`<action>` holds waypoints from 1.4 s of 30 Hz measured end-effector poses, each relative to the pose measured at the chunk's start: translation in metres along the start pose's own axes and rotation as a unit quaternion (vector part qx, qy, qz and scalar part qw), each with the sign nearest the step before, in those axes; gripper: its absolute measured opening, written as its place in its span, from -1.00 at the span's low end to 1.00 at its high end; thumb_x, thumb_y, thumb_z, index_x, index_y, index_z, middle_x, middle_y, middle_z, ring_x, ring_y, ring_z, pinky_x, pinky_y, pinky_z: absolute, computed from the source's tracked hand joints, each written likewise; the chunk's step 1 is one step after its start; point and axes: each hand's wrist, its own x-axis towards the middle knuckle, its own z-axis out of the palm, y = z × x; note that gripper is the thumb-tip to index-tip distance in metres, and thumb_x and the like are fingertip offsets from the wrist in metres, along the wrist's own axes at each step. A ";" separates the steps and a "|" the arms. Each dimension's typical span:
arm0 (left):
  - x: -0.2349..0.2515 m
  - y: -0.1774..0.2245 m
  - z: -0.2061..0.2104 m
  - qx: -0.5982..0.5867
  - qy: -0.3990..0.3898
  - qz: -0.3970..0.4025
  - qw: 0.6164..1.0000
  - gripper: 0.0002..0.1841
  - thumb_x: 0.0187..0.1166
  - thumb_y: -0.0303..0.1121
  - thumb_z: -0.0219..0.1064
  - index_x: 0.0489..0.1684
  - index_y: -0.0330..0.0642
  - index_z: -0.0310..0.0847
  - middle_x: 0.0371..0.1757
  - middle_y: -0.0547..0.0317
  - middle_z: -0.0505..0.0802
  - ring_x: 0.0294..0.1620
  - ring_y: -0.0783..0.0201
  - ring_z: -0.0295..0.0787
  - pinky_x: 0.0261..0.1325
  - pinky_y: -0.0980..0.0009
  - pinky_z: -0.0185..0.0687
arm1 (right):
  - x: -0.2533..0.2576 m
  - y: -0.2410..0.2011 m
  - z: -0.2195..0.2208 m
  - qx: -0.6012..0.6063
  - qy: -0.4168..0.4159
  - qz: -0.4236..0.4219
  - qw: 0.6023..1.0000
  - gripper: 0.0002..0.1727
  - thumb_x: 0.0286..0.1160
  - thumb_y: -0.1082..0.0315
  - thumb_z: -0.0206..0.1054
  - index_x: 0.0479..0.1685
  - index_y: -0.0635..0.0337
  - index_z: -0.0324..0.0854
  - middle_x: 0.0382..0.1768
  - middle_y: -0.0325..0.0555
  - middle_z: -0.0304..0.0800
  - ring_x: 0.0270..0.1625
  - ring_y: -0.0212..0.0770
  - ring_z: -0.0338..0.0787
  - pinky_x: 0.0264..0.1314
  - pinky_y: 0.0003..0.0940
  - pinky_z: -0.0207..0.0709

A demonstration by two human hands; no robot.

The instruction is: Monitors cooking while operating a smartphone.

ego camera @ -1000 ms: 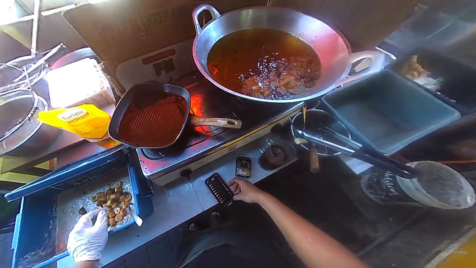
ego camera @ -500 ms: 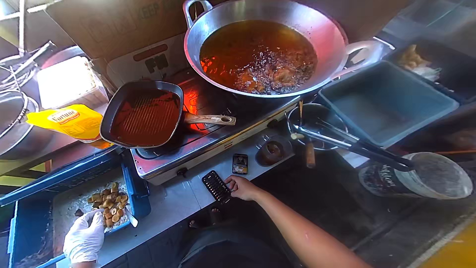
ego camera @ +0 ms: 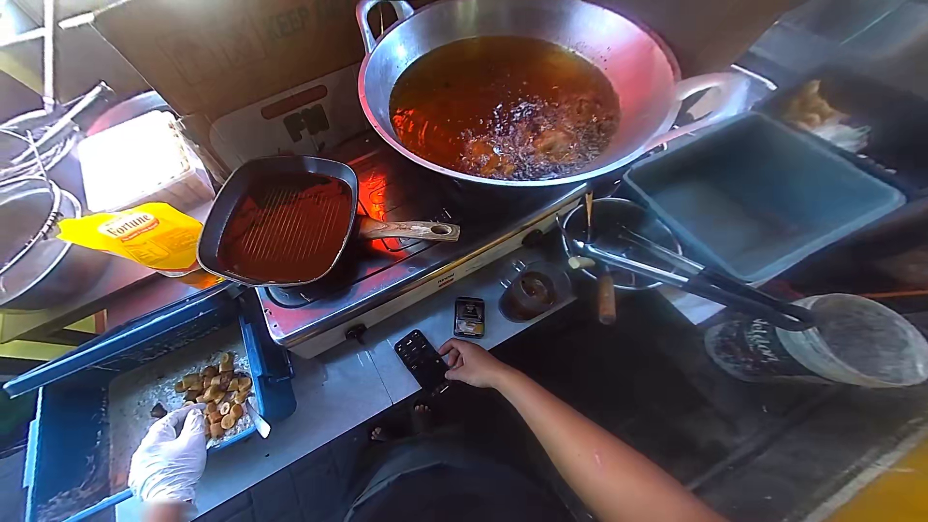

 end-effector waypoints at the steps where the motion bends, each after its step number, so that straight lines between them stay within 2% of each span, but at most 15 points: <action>1: 0.000 0.000 0.000 0.001 0.001 0.000 1.000 -0.65 0.78 -0.06 0.16 0.14 0.02 0.85 0.23 -0.03 0.88 0.38 -0.07 0.75 0.45 -0.32 0.44 | 0.000 0.000 0.000 -0.002 -0.001 -0.001 1.000 -0.42 0.31 0.34 0.64 0.38 0.09 0.58 -0.05 -0.02 0.79 -0.10 -0.09 0.82 0.08 -0.06 0.74; 6: -0.001 0.001 0.000 0.004 -0.001 -0.007 1.000 -0.63 0.78 -0.03 0.17 0.15 0.00 0.84 0.23 -0.05 0.88 0.39 -0.10 0.74 0.46 -0.33 0.42 | 0.001 -0.002 0.006 -0.010 0.022 0.008 1.000 -0.44 0.34 0.25 0.64 0.35 0.10 0.58 -0.10 -0.02 0.78 -0.10 -0.07 0.81 0.09 -0.02 0.72; 9: -0.001 0.002 -0.001 0.003 0.000 -0.008 1.000 -0.63 0.78 -0.03 0.17 0.14 0.00 0.84 0.22 -0.06 0.88 0.37 -0.10 0.75 0.45 -0.34 0.43 | 0.001 -0.004 0.008 -0.024 0.024 0.012 0.999 -0.38 0.30 0.21 0.68 0.35 0.12 0.55 -0.10 -0.02 0.77 -0.09 -0.05 0.80 0.09 0.00 0.72; 12: -0.001 0.001 0.000 0.004 0.000 -0.006 1.000 -0.64 0.78 -0.05 0.17 0.13 -0.01 0.84 0.21 -0.07 0.88 0.36 -0.13 0.75 0.42 -0.36 0.43 | 0.002 -0.005 0.010 -0.034 0.023 0.022 0.999 -0.24 0.15 0.12 0.77 0.39 0.12 0.51 -0.05 0.00 0.74 -0.03 -0.03 0.78 0.15 0.01 0.70; 16: -0.002 0.003 -0.001 -0.004 0.000 -0.005 1.000 -0.65 0.78 -0.06 0.17 0.13 0.01 0.84 0.22 -0.07 0.88 0.37 -0.13 0.74 0.43 -0.36 0.43 | 0.000 -0.010 0.017 -0.073 0.044 0.023 0.996 0.05 -0.17 -0.09 0.87 0.47 0.08 0.45 0.07 0.05 0.71 0.14 0.07 0.74 0.30 0.12 0.64; 21: -0.003 0.003 0.000 -0.013 0.011 -0.008 1.000 -0.67 0.78 -0.07 0.18 0.10 0.03 0.86 0.20 -0.05 0.89 0.35 -0.11 0.76 0.40 -0.37 0.44 | -0.003 -0.017 0.022 -0.130 0.050 0.039 0.990 0.18 -0.30 -0.25 0.85 0.53 -0.02 0.37 0.19 0.01 0.67 0.29 0.06 0.67 0.40 0.11 0.58; 28: -0.002 0.001 0.002 -0.020 0.016 -0.005 1.000 -0.65 0.76 -0.04 0.19 0.12 -0.01 0.84 0.18 -0.06 0.89 0.34 -0.12 0.76 0.40 -0.36 0.45 | 0.001 -0.015 0.023 -0.150 0.044 0.046 0.987 0.20 -0.32 -0.22 0.85 0.56 -0.06 0.34 0.28 0.03 0.61 0.35 0.07 0.64 0.42 0.08 0.57; 31: -0.002 0.001 0.002 -0.016 0.017 -0.007 1.000 -0.64 0.77 -0.04 0.18 0.13 0.01 0.84 0.18 -0.04 0.89 0.33 -0.10 0.77 0.39 -0.35 0.46 | 0.003 -0.014 0.021 -0.136 0.038 0.047 0.989 0.15 -0.22 -0.24 0.82 0.56 -0.04 0.35 0.29 0.04 0.60 0.33 0.07 0.65 0.43 0.08 0.55; 35: -0.002 -0.001 0.003 -0.017 0.020 -0.004 1.000 -0.66 0.77 -0.06 0.18 0.12 0.02 0.84 0.19 -0.05 0.89 0.34 -0.10 0.77 0.39 -0.35 0.46 | 0.008 -0.010 0.016 -0.063 0.036 0.047 0.996 -0.18 0.23 -0.09 0.66 0.48 0.04 0.44 0.13 0.06 0.69 0.17 0.04 0.74 0.32 0.09 0.62; 37: -0.001 -0.001 0.003 -0.021 0.022 -0.005 1.000 -0.66 0.77 -0.06 0.18 0.13 0.01 0.84 0.19 -0.04 0.89 0.34 -0.10 0.77 0.39 -0.34 0.46 | 0.010 -0.010 0.014 -0.033 0.030 0.057 0.997 -0.33 0.38 0.01 0.58 0.44 0.05 0.48 0.01 0.06 0.71 0.07 0.03 0.76 0.25 0.10 0.64; 42: -0.003 0.000 0.003 -0.028 0.025 0.003 0.999 -0.67 0.76 -0.08 0.19 0.10 0.01 0.85 0.17 -0.06 0.89 0.32 -0.10 0.77 0.39 -0.34 0.47 | 0.009 -0.013 0.012 -0.017 0.024 0.064 0.998 -0.46 0.46 0.16 0.50 0.40 0.06 0.49 -0.07 0.03 0.72 -0.01 -0.01 0.77 0.17 0.06 0.67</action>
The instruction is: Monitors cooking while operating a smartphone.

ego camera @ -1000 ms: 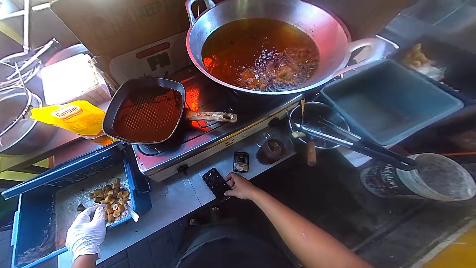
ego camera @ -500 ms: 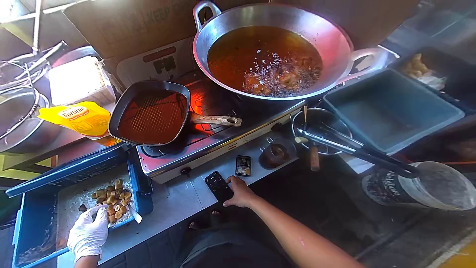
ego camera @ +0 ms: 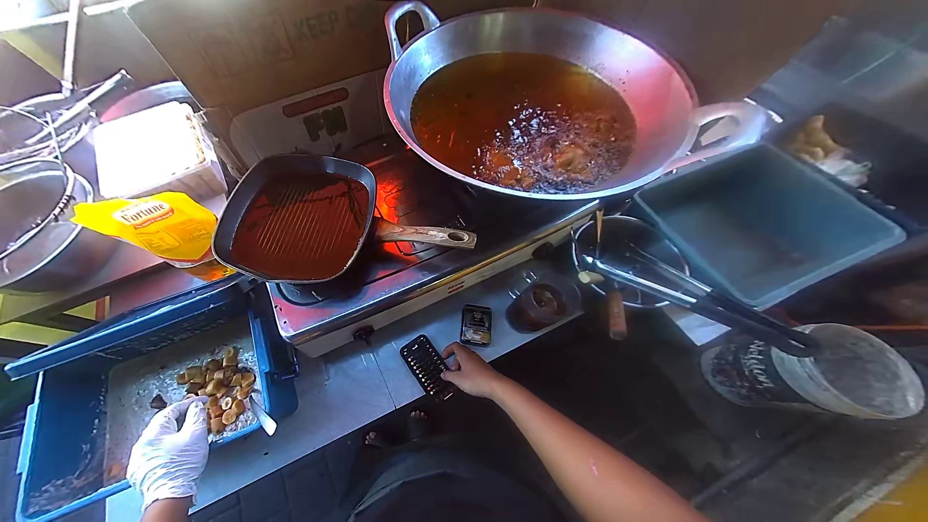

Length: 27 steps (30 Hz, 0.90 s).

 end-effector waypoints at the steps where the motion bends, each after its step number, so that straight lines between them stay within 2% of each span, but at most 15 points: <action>1: 0.000 0.001 -0.001 0.003 0.001 0.001 1.000 -0.67 0.77 -0.08 0.18 0.10 0.01 0.85 0.18 -0.06 0.89 0.32 -0.10 0.77 0.38 -0.34 0.47 | -0.001 0.000 -0.001 0.001 -0.003 -0.002 1.000 -0.45 0.44 0.18 0.50 0.41 0.06 0.49 -0.09 0.03 0.72 -0.03 -0.01 0.77 0.16 0.07 0.67; 4: -0.001 0.003 -0.002 0.008 0.000 0.000 1.000 -0.67 0.78 -0.10 0.17 0.12 0.00 0.84 0.20 -0.07 0.88 0.34 -0.11 0.76 0.40 -0.34 0.46 | -0.002 0.000 -0.001 0.000 -0.008 -0.011 1.000 -0.40 0.38 0.22 0.54 0.44 0.08 0.47 -0.10 0.04 0.73 -0.06 0.00 0.79 0.13 0.07 0.70; 8: 0.000 0.002 -0.002 0.003 0.004 -0.006 1.000 -0.67 0.77 -0.10 0.19 0.11 -0.02 0.84 0.20 -0.08 0.88 0.35 -0.11 0.76 0.42 -0.32 0.45 | 0.000 0.002 -0.001 -0.023 -0.016 -0.013 1.000 -0.35 0.35 0.27 0.58 0.48 0.06 0.43 -0.04 0.05 0.72 0.00 0.02 0.78 0.18 0.07 0.69; 14: -0.001 0.004 -0.002 0.007 0.004 -0.009 1.000 -0.67 0.77 -0.10 0.18 0.11 -0.02 0.84 0.20 -0.07 0.88 0.35 -0.10 0.76 0.43 -0.32 0.43 | -0.003 -0.001 -0.003 0.024 -0.005 -0.008 1.000 -0.58 0.60 0.23 0.36 0.39 0.09 0.51 -0.15 0.03 0.73 -0.11 -0.04 0.77 0.11 0.03 0.68; 17: -0.001 0.003 -0.002 0.006 0.006 -0.008 1.000 -0.67 0.77 -0.10 0.19 0.11 -0.02 0.84 0.19 -0.07 0.89 0.35 -0.10 0.76 0.42 -0.32 0.44 | -0.004 -0.002 -0.004 0.026 0.000 -0.018 1.000 -0.63 0.69 0.22 0.29 0.39 0.11 0.53 -0.16 0.03 0.72 -0.11 -0.03 0.76 0.12 0.03 0.66; 27: -0.003 0.004 -0.001 -0.005 0.019 0.003 1.000 -0.67 0.78 -0.12 0.18 0.10 -0.05 0.84 0.20 -0.09 0.88 0.34 -0.10 0.76 0.41 -0.31 0.45 | -0.002 -0.002 -0.002 0.023 -0.002 0.000 1.000 -0.60 0.64 0.22 0.33 0.39 0.08 0.51 -0.19 0.01 0.71 -0.17 -0.05 0.75 0.06 0.03 0.68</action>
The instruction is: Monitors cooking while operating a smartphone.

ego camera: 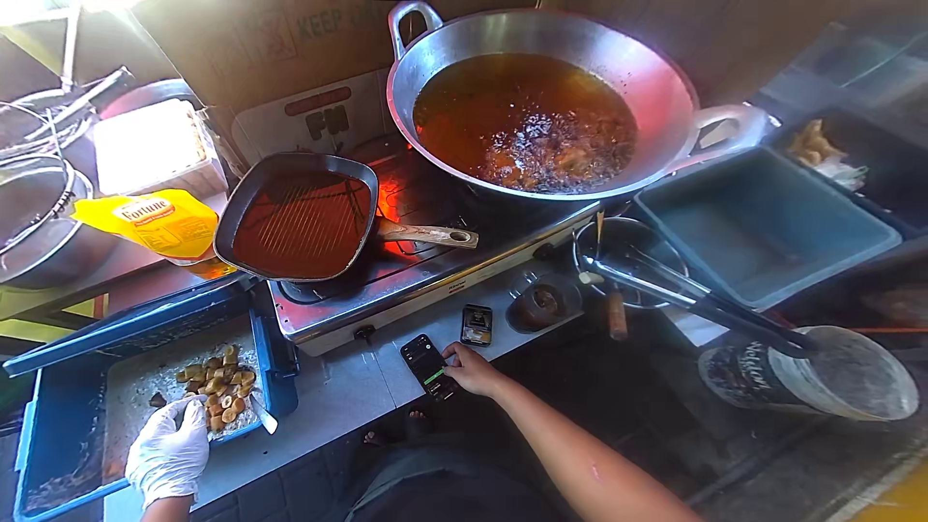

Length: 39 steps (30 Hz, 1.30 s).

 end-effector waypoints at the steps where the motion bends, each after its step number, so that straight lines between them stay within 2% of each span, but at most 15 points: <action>1: 0.000 -0.001 0.000 0.001 0.002 0.002 1.000 -0.67 0.78 -0.11 0.18 0.10 -0.05 0.84 0.20 -0.09 0.88 0.33 -0.09 0.77 0.41 -0.30 0.46 | 0.001 0.000 0.001 -0.001 0.003 0.002 1.000 -0.60 0.64 0.21 0.34 0.39 0.07 0.52 -0.18 0.01 0.71 -0.16 -0.04 0.75 0.06 0.03 0.68; 7: -0.001 0.000 0.000 -0.005 0.002 0.004 1.000 -0.67 0.78 -0.11 0.19 0.09 -0.06 0.84 0.17 -0.11 0.89 0.31 -0.11 0.78 0.39 -0.32 0.47 | 0.000 -0.002 0.001 -0.007 0.010 0.004 1.000 -0.58 0.61 0.21 0.35 0.39 0.11 0.53 -0.17 0.05 0.74 -0.13 0.00 0.78 0.09 0.08 0.68; 15: -0.001 -0.002 0.001 0.002 0.014 0.001 1.000 -0.66 0.77 -0.09 0.19 0.10 -0.05 0.84 0.18 -0.08 0.89 0.30 -0.10 0.79 0.38 -0.31 0.48 | 0.002 0.001 0.002 -0.033 0.007 0.006 0.999 -0.47 0.38 0.30 0.51 0.38 0.05 0.51 -0.19 -0.02 0.73 -0.13 -0.04 0.79 0.05 0.05 0.71; 17: -0.001 -0.001 0.001 0.003 0.011 -0.001 1.000 -0.66 0.77 -0.10 0.20 0.09 -0.06 0.84 0.16 -0.08 0.89 0.30 -0.11 0.78 0.37 -0.32 0.47 | 0.002 0.001 0.004 -0.031 0.014 0.009 0.999 -0.49 0.41 0.28 0.50 0.37 0.05 0.52 -0.20 -0.02 0.73 -0.13 -0.03 0.79 0.05 0.06 0.71; 22: -0.001 -0.002 0.001 0.003 0.014 0.001 1.000 -0.67 0.78 -0.10 0.19 0.08 -0.04 0.85 0.15 -0.06 0.90 0.30 -0.10 0.79 0.37 -0.31 0.48 | -0.001 -0.003 0.004 -0.021 0.033 0.011 0.999 -0.54 0.59 0.03 0.43 0.32 0.07 0.55 -0.19 -0.01 0.74 -0.14 -0.04 0.79 0.08 0.05 0.70; 27: 0.000 -0.005 0.003 0.009 0.014 0.005 1.000 -0.66 0.78 -0.08 0.18 0.10 -0.04 0.84 0.17 -0.09 0.89 0.31 -0.13 0.78 0.36 -0.33 0.48 | 0.000 0.000 0.004 -0.025 0.029 0.006 0.999 -0.58 0.59 0.15 0.42 0.34 0.06 0.54 -0.21 -0.02 0.74 -0.15 -0.05 0.78 0.07 0.04 0.70; 33: -0.002 0.001 0.000 0.012 0.005 -0.003 1.000 -0.66 0.78 -0.09 0.18 0.09 -0.04 0.85 0.17 -0.09 0.89 0.31 -0.13 0.77 0.37 -0.34 0.46 | 0.000 0.000 0.002 -0.021 0.024 0.005 0.999 -0.59 0.63 0.11 0.39 0.34 0.06 0.54 -0.18 -0.01 0.73 -0.15 -0.05 0.77 0.08 0.04 0.70; 39: -0.002 0.000 0.000 -0.001 0.008 0.002 1.000 -0.65 0.78 -0.09 0.17 0.10 -0.05 0.85 0.17 -0.08 0.89 0.31 -0.10 0.78 0.40 -0.31 0.47 | -0.001 0.000 0.001 -0.017 0.022 -0.005 1.000 -0.62 0.65 0.17 0.34 0.35 0.09 0.55 -0.19 0.02 0.75 -0.14 -0.03 0.79 0.08 0.06 0.69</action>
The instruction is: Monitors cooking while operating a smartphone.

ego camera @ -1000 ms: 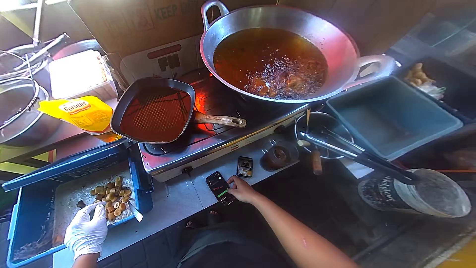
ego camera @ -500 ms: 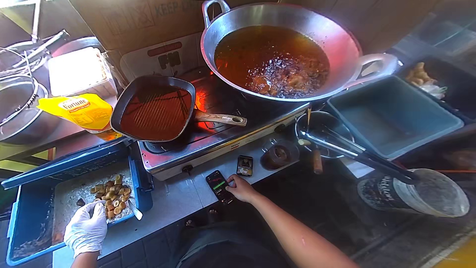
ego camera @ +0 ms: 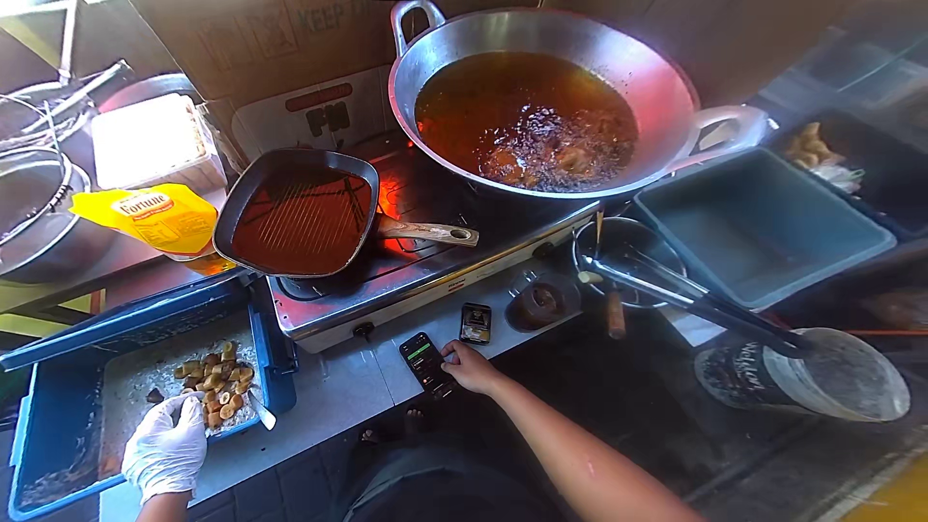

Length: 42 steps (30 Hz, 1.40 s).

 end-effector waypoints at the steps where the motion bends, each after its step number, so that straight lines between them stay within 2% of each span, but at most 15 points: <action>1: 0.000 0.000 0.000 0.003 0.000 0.000 1.000 -0.65 0.78 -0.08 0.18 0.10 -0.03 0.85 0.17 -0.07 0.89 0.31 -0.11 0.78 0.39 -0.32 0.47 | 0.000 0.001 0.000 0.000 -0.001 0.000 1.000 -0.62 0.65 0.18 0.34 0.35 0.08 0.55 -0.19 0.02 0.75 -0.14 -0.03 0.79 0.08 0.05 0.69; 8: 0.001 -0.002 0.002 0.002 0.007 -0.002 1.000 -0.66 0.78 -0.08 0.18 0.08 -0.03 0.85 0.16 -0.06 0.89 0.31 -0.10 0.78 0.37 -0.31 0.48 | 0.001 0.001 0.000 -0.009 -0.007 0.006 1.000 -0.57 0.51 0.30 0.40 0.37 0.05 0.54 -0.21 -0.01 0.74 -0.16 -0.05 0.79 0.04 0.05 0.71; 13: 0.001 -0.003 0.002 0.005 0.007 0.002 1.000 -0.66 0.78 -0.08 0.17 0.08 -0.02 0.85 0.16 -0.07 0.89 0.31 -0.11 0.78 0.36 -0.33 0.48 | 0.002 0.003 0.002 -0.011 0.000 0.000 1.000 -0.61 0.58 0.25 0.38 0.36 0.06 0.54 -0.22 -0.01 0.75 -0.17 -0.05 0.79 0.04 0.04 0.71; 17: 0.001 -0.002 0.002 0.003 0.009 0.002 1.000 -0.66 0.78 -0.10 0.17 0.08 -0.03 0.85 0.16 -0.08 0.89 0.30 -0.12 0.78 0.35 -0.33 0.48 | 0.002 0.001 0.002 -0.008 0.004 0.005 1.000 -0.61 0.65 0.11 0.37 0.34 0.06 0.56 -0.21 -0.01 0.74 -0.18 -0.06 0.78 0.05 0.03 0.71; 27: 0.000 -0.001 0.001 -0.004 0.002 0.001 1.000 -0.65 0.79 -0.11 0.16 0.09 -0.07 0.84 0.16 -0.10 0.89 0.31 -0.12 0.78 0.39 -0.33 0.47 | -0.001 -0.002 0.000 -0.009 0.000 -0.002 1.000 -0.59 0.59 0.18 0.40 0.35 0.10 0.55 -0.20 0.01 0.76 -0.14 -0.02 0.80 0.08 0.08 0.71; 42: 0.002 -0.003 0.002 -0.002 0.006 0.002 1.000 -0.66 0.78 -0.10 0.16 0.07 -0.03 0.85 0.14 -0.06 0.90 0.30 -0.10 0.78 0.36 -0.32 0.48 | 0.000 -0.002 0.000 -0.010 0.001 0.005 1.000 -0.61 0.62 0.15 0.39 0.33 0.08 0.56 -0.22 0.00 0.75 -0.16 -0.04 0.79 0.07 0.06 0.69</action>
